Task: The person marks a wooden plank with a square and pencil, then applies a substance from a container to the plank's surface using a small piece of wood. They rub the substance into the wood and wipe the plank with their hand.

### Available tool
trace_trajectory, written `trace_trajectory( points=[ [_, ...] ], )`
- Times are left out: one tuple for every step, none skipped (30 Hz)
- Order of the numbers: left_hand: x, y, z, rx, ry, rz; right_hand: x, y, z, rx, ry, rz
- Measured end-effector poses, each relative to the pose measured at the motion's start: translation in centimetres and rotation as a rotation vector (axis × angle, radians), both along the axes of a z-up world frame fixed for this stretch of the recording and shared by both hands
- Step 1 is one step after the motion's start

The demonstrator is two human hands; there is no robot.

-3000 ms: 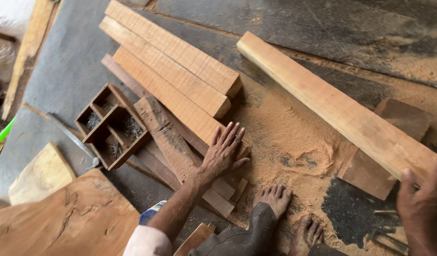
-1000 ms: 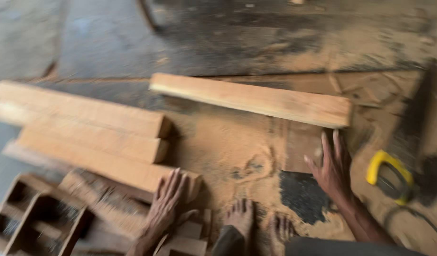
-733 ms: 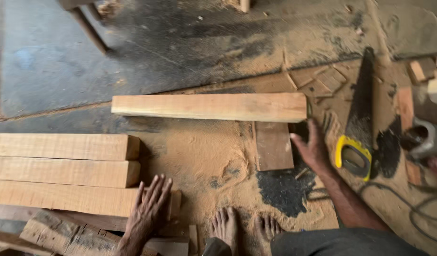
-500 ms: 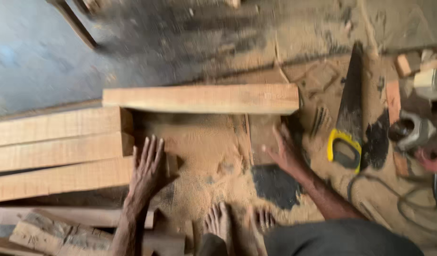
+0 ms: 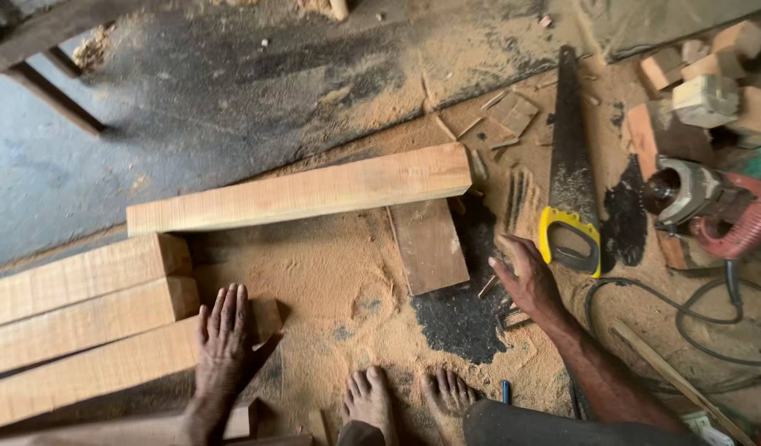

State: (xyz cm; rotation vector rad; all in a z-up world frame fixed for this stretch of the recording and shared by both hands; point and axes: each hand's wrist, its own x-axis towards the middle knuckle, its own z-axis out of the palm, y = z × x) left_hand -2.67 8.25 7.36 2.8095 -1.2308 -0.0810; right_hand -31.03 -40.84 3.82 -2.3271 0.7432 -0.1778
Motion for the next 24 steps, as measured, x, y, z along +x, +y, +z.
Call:
trace_trajectory(
  points=[
    [-1.8,0.2,0.3,0.005,-0.014,0.064,0.8,0.5,-0.2,0.004,-0.043,0.042],
    [-3.7,0.0,0.6,0.006,-0.031,0.137,0.8,0.8,0.2,0.006,-0.09,0.093],
    [-6.0,0.5,1.4,-0.073,-0.015,0.173,0.6,1.1,0.8,-0.013,-0.097,0.094],
    [-8.2,1.1,2.2,-0.152,-0.01,0.236,1.7,1.3,1.1,-0.026,-0.117,0.118],
    [-10.9,1.0,2.4,-0.202,0.063,0.281,2.9,1.8,1.4,-0.039,-0.137,0.142],
    [-14.2,1.5,2.7,-0.212,0.148,0.353,4.2,2.5,1.6,-0.025,-0.158,0.19],
    [-17.3,1.2,2.0,-0.219,0.241,0.427,5.1,2.8,2.1,-0.01,-0.18,0.238],
    [-19.8,-0.5,-0.5,-0.161,0.395,0.472,5.2,3.1,2.6,-0.023,-0.187,0.256],
    [-21.9,-2.6,-3.4,-0.044,0.539,0.525,6.0,3.9,2.7,-0.013,-0.192,0.257],
    [-23.3,-5.4,-6.7,0.053,0.687,0.536,5.9,3.4,2.9,-0.024,-0.188,0.223],
    [-24.9,-7.5,-9.5,0.171,0.768,0.531,5.8,2.7,3.1,-0.036,-0.185,0.189],
    [-25.6,-8.3,-11.8,0.273,0.803,0.5,6.3,2.4,2.9,-0.003,-0.194,0.184],
    [-26.2,-8.8,-13.4,0.371,0.838,0.475,6.9,2.1,2.7,0.03,-0.202,0.179],
    [-26.6,-8.2,-14.3,0.411,0.742,0.282,6.9,2.0,2.4,0.066,-0.206,0.174],
    [-26.5,-8.1,-14.9,0.401,0.762,0.28,6.9,2.0,2.0,0.093,-0.148,0.173],
    [-26.3,-7.5,-14.8,0.394,0.782,0.275,7.2,2.2,1.5,0.121,-0.089,0.167],
    [-26.0,-7.3,-14.3,0.387,0.801,0.269,7.2,2.3,1.1,0.149,-0.03,0.161],
    [-25.7,-7.4,-13.6,0.415,0.804,0.264,6.4,2.5,1.0,0.094,-0.012,0.211],
    [-25.4,-8.0,-12.7,0.442,0.818,0.249,5.2,2.8,1.1,0.063,0.008,0.248],
    [-25.0,-8.7,-11.6,0.44,0.824,0.234,3.7,3.4,1.2,0.036,0.022,0.291],
    [-24.7,-9.5,-10.3,0.438,0.835,0.216,2.1,4.1,1.2,0.016,0.036,0.335],
    [-23.7,-10.3,-8.8,0.44,0.831,0.184,0.8,5.1,1.1,0.012,0.057,0.353],
    [-22.8,-10.8,-7.0,0.432,0.846,0.148,-0.5,6.1,0.7,0.01,0.085,0.37],
    [-22.5,-11.1,-5.0,0.416,0.875,0.099,-2.4,7.2,0.2,0.018,0.125,0.375]
  ],
)
